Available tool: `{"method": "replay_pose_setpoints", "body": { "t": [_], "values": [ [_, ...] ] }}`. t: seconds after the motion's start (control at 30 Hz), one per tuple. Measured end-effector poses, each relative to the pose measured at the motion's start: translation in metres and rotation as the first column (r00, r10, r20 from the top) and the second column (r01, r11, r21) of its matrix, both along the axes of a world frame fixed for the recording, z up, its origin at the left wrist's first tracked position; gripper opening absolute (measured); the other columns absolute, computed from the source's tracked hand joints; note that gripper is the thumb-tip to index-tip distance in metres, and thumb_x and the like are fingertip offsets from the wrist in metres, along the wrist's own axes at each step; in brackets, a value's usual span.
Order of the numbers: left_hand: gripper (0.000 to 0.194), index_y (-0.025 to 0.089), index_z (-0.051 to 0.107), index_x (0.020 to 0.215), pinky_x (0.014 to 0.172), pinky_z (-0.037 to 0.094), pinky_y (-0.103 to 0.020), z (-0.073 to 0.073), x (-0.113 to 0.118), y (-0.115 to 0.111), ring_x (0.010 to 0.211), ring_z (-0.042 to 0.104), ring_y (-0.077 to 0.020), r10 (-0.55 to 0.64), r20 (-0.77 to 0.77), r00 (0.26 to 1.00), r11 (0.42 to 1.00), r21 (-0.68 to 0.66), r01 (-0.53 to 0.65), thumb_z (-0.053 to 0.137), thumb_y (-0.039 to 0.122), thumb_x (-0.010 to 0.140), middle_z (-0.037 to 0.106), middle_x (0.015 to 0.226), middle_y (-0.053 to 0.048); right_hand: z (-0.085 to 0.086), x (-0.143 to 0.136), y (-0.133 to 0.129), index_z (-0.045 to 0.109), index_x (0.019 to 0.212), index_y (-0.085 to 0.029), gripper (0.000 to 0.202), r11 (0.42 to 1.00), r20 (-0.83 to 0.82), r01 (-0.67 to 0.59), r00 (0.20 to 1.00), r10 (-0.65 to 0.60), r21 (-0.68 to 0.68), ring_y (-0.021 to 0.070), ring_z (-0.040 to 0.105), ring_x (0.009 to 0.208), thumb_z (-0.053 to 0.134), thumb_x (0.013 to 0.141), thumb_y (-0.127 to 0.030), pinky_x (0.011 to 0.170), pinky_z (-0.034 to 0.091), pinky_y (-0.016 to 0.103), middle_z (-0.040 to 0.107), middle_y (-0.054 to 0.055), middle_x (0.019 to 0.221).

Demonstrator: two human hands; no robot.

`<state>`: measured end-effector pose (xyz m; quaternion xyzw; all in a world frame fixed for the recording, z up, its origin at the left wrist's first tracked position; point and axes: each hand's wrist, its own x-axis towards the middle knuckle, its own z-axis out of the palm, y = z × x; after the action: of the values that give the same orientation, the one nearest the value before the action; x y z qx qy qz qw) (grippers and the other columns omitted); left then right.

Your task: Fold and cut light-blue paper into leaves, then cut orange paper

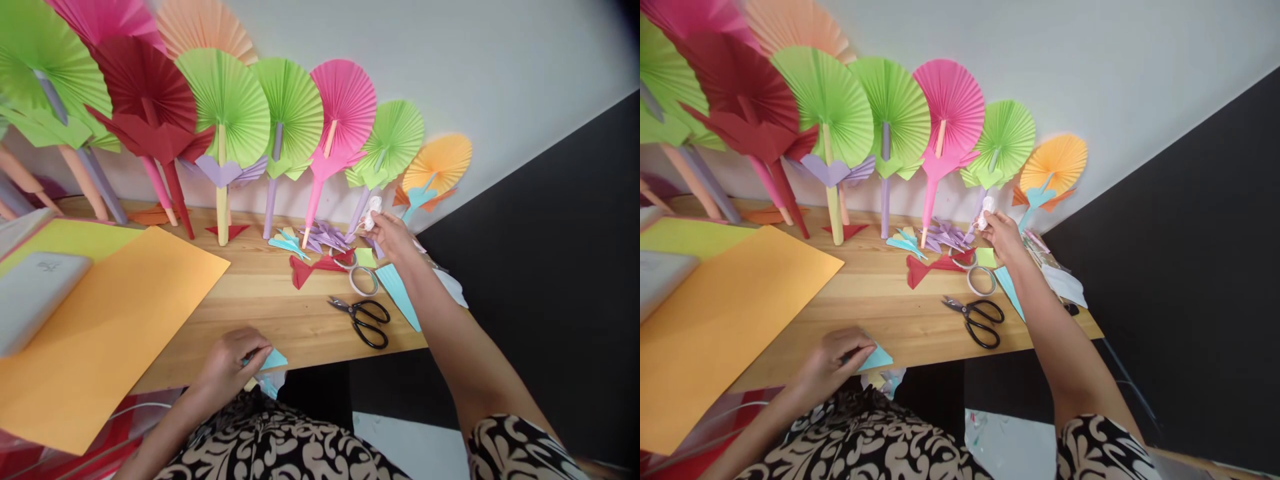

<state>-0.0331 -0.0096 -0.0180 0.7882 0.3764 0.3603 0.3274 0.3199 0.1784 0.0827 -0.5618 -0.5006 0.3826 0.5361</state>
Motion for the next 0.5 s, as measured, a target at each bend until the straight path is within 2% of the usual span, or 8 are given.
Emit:
{"method": "replay_pose_setpoints", "body": {
  "t": [0.13,0.27,0.4,0.5],
  "values": [
    [0.029,0.017,0.064,0.074,0.059,0.042,-0.020,0.002,0.000,0.000,0.063,0.060,-0.0123,-0.002,-0.026,1.000,1.000,-0.004,0.002,0.049,0.025,0.097,0.064,0.067,-0.001,0.014,0.019,-0.019,0.058,0.083,-0.022,0.031,0.999,-0.040,0.033,0.999,-0.033,-0.005,0.0140,0.064,0.066,0.076,0.075,-0.046,0.059,0.057,0.027,0.064,0.000,0.074],
    [0.028,0.017,0.065,0.074,0.058,0.042,-0.020,0.001,0.000,0.000,0.062,0.061,-0.0127,0.005,-0.025,1.000,1.000,0.005,-0.005,0.050,0.026,0.096,0.064,0.067,-0.001,0.016,0.038,-0.036,0.057,0.088,-0.024,0.035,0.998,0.015,0.063,0.998,-0.063,-0.024,0.0141,0.063,0.064,0.076,0.073,-0.050,0.058,0.056,0.028,0.063,0.000,0.074],
    [0.028,0.018,0.066,0.075,0.059,0.043,-0.021,-0.002,0.000,0.000,0.062,0.060,-0.0132,0.003,-0.035,0.999,1.000,-0.009,-0.003,0.051,0.028,0.096,0.065,0.068,-0.001,0.009,0.048,-0.039,0.053,0.089,-0.024,0.041,0.995,0.194,0.104,0.976,-0.101,-0.004,0.0168,0.066,0.068,0.070,0.074,-0.059,0.060,0.057,0.032,0.065,0.001,0.075],
    [0.029,0.017,0.066,0.075,0.059,0.042,-0.021,-0.001,-0.001,-0.002,0.062,0.060,-0.0129,0.011,-0.056,0.998,0.999,-0.032,-0.013,0.050,0.028,0.097,0.065,0.068,-0.001,0.001,0.056,-0.038,0.053,0.089,-0.023,0.039,0.988,0.416,0.146,0.897,-0.153,0.048,0.0195,0.067,0.073,0.058,0.081,-0.061,0.065,0.057,0.035,0.067,0.003,0.077]
  ]
}}
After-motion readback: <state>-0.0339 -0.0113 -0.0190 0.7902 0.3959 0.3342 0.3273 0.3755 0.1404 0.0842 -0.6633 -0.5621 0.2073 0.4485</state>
